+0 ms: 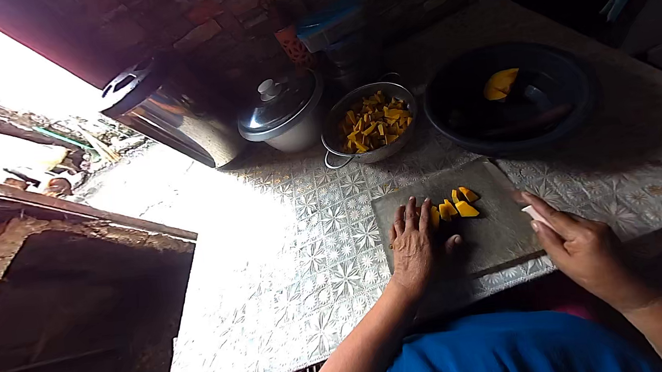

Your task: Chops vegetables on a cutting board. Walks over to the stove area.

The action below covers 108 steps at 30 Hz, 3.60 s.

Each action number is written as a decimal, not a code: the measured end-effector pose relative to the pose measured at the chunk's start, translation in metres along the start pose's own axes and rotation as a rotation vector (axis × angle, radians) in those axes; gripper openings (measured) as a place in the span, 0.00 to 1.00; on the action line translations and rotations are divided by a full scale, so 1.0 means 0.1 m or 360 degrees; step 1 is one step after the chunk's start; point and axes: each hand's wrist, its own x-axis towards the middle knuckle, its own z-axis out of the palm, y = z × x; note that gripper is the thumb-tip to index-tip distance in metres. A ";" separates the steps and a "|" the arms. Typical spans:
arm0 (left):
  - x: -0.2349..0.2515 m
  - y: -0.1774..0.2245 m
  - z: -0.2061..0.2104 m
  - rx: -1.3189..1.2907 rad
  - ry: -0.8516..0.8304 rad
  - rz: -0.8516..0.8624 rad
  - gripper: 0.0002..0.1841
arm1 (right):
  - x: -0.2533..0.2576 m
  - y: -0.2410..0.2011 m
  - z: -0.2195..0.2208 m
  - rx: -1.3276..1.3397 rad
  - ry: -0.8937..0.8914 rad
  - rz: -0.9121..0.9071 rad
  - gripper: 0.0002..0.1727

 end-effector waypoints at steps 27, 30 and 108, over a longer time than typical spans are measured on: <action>1.10 -0.53 0.01 0.0061 -0.0295 0.0083 0.23 | -0.17 0.45 0.29 -0.0295 0.0207 0.0070 0.25; 1.17 -0.53 0.00 0.0115 -0.0318 0.0089 0.23 | -0.17 0.46 0.31 -0.0318 0.0223 0.0072 0.25; 0.26 0.15 -0.04 -0.0421 0.0004 0.0185 0.14 | 0.09 -0.10 0.21 -0.0057 -0.0231 -0.0250 0.25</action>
